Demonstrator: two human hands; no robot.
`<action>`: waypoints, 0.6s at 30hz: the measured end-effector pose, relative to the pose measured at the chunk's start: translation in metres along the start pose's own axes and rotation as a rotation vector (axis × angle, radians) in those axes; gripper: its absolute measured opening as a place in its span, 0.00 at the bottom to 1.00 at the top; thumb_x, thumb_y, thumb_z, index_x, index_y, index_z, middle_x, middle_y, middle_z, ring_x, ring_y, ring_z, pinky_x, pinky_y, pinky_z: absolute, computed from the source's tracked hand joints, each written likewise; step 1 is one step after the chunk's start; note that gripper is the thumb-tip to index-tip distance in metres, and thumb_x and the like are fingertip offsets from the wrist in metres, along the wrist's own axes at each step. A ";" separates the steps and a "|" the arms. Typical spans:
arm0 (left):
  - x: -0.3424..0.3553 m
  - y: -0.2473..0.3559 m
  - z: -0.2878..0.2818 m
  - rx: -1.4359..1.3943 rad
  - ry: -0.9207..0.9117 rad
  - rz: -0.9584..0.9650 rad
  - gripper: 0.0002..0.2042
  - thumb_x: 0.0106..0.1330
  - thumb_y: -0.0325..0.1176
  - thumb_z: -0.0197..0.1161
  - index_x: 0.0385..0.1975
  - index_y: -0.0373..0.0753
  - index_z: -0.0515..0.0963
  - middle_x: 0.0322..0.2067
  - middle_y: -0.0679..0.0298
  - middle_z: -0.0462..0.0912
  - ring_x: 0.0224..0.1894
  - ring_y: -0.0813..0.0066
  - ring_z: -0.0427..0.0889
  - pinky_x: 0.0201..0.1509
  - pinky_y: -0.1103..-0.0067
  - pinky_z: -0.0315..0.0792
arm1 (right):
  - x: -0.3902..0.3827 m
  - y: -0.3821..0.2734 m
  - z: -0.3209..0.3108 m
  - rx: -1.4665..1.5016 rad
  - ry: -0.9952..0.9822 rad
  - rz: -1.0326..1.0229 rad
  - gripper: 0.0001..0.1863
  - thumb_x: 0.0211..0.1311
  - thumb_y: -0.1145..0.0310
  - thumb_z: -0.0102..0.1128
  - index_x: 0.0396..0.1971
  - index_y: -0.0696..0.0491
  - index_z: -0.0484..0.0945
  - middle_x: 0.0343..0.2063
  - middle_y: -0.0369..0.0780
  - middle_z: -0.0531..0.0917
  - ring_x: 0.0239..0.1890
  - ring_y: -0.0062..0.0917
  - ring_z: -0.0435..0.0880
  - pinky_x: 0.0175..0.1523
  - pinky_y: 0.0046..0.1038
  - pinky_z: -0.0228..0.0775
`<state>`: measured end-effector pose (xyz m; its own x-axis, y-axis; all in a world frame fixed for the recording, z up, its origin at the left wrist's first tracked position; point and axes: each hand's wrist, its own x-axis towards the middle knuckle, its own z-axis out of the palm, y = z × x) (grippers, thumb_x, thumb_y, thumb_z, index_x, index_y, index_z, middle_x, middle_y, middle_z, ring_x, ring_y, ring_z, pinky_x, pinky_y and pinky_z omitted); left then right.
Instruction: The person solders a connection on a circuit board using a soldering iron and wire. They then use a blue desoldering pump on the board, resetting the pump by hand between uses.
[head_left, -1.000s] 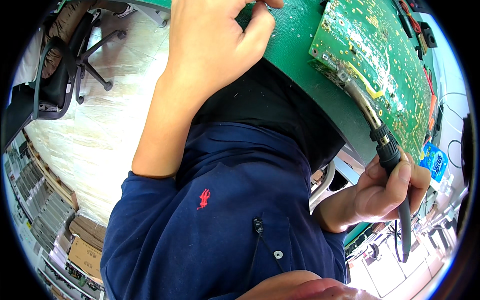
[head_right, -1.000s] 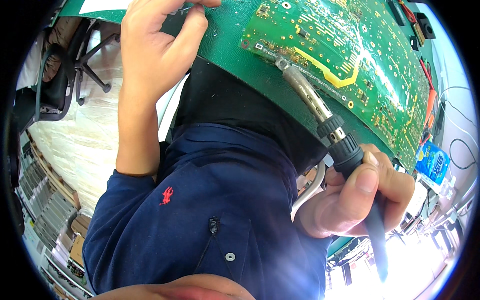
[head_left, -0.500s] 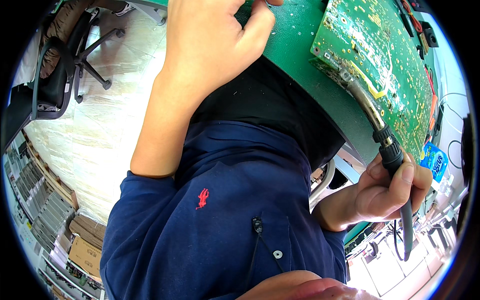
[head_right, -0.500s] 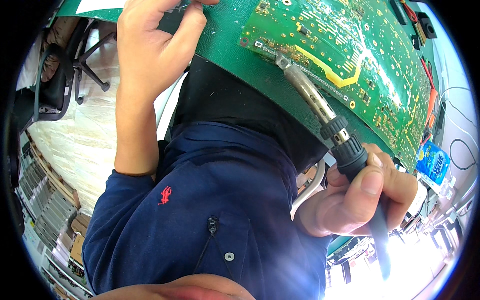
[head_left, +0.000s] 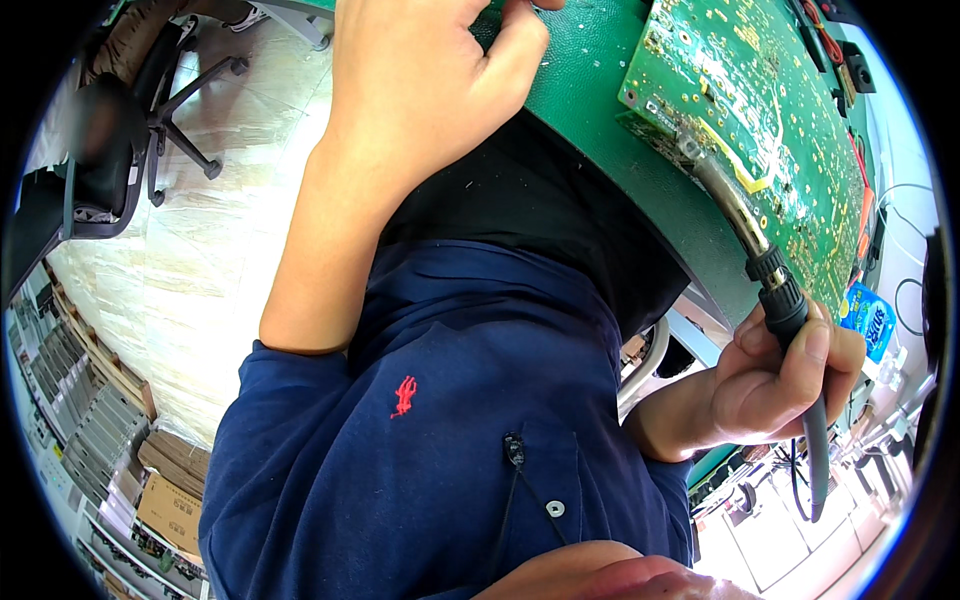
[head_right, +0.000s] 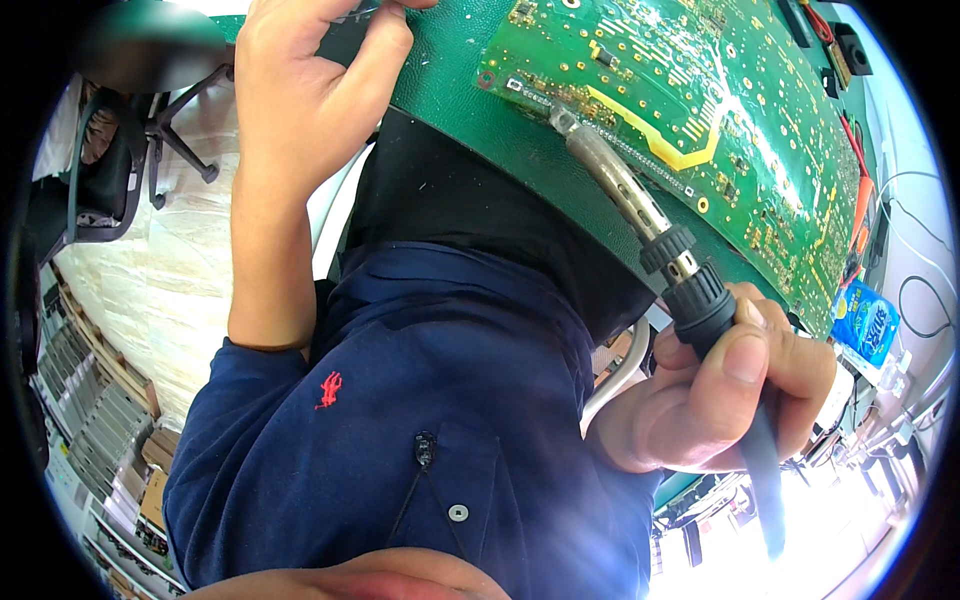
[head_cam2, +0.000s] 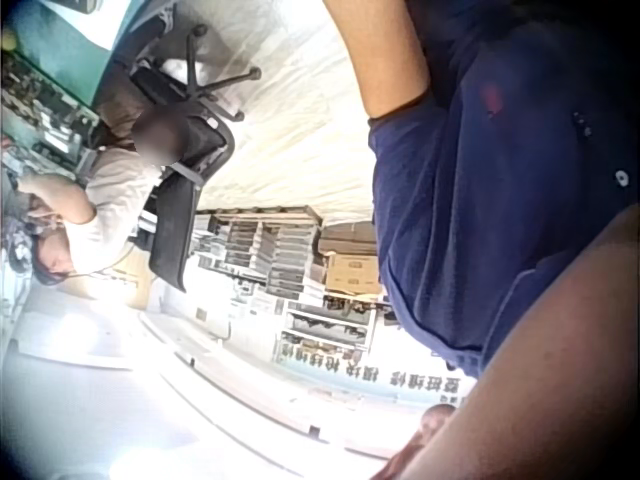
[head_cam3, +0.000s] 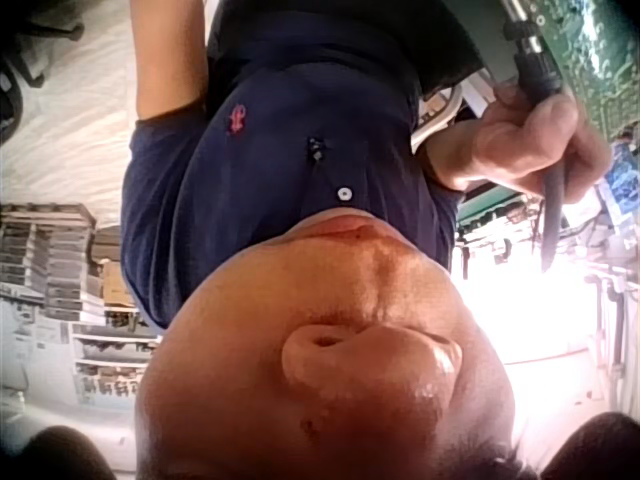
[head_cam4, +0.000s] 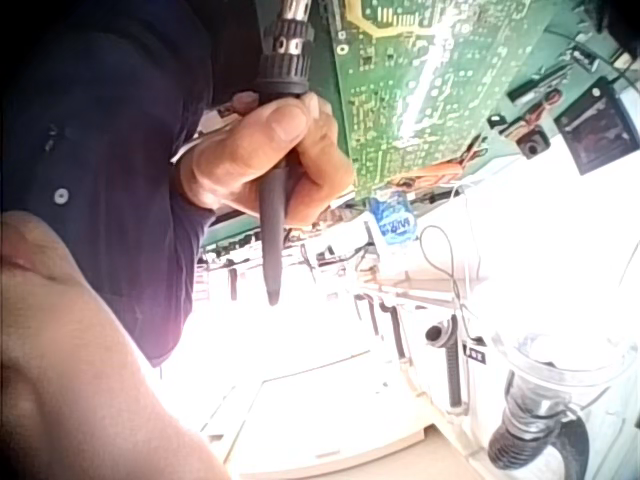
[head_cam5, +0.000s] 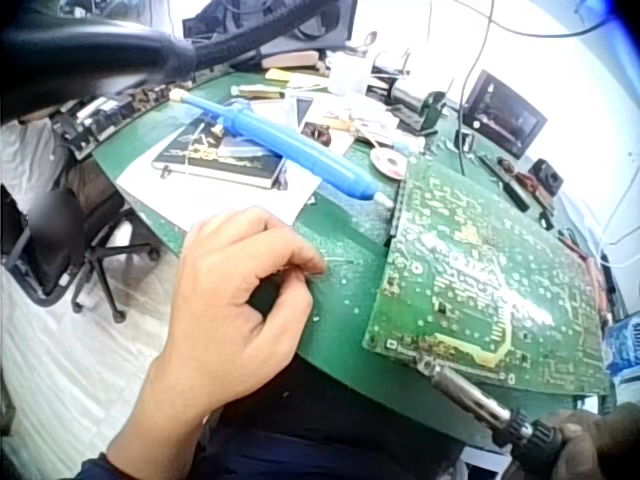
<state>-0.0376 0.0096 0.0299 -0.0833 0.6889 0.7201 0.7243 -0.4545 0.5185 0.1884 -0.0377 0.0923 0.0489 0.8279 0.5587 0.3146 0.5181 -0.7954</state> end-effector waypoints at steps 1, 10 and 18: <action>0.000 -0.002 -0.001 0.023 -0.028 -0.018 0.04 0.49 0.21 0.57 0.23 0.37 0.77 0.23 0.61 0.75 0.30 0.62 0.74 0.39 0.72 0.63 | 0.001 0.000 -0.001 -0.009 -0.008 -0.004 0.07 0.59 0.75 0.49 0.21 0.56 0.67 0.08 0.40 0.65 0.08 0.18 0.62 0.16 0.18 0.59; -0.002 -0.016 -0.003 0.061 -0.074 0.168 0.07 0.46 0.22 0.61 0.27 0.35 0.78 0.25 0.58 0.79 0.26 0.63 0.78 0.30 0.76 0.68 | -0.003 -0.003 0.002 -0.024 0.064 0.032 0.08 0.56 0.74 0.50 0.20 0.58 0.66 0.09 0.41 0.67 0.09 0.17 0.63 0.17 0.17 0.56; 0.020 0.005 -0.027 0.020 -0.071 0.039 0.08 0.50 0.25 0.60 0.31 0.36 0.77 0.33 0.59 0.79 0.36 0.62 0.77 0.43 0.74 0.68 | -0.001 -0.004 -0.007 0.032 -0.017 -0.005 0.07 0.55 0.81 0.54 0.22 0.58 0.67 0.09 0.36 0.69 0.11 0.16 0.67 0.21 0.18 0.59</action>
<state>-0.0537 0.0060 0.0594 -0.0064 0.7094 0.7047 0.7400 -0.4707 0.4805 0.1939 -0.0420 0.0967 0.0310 0.8290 0.5584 0.2838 0.5284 -0.8002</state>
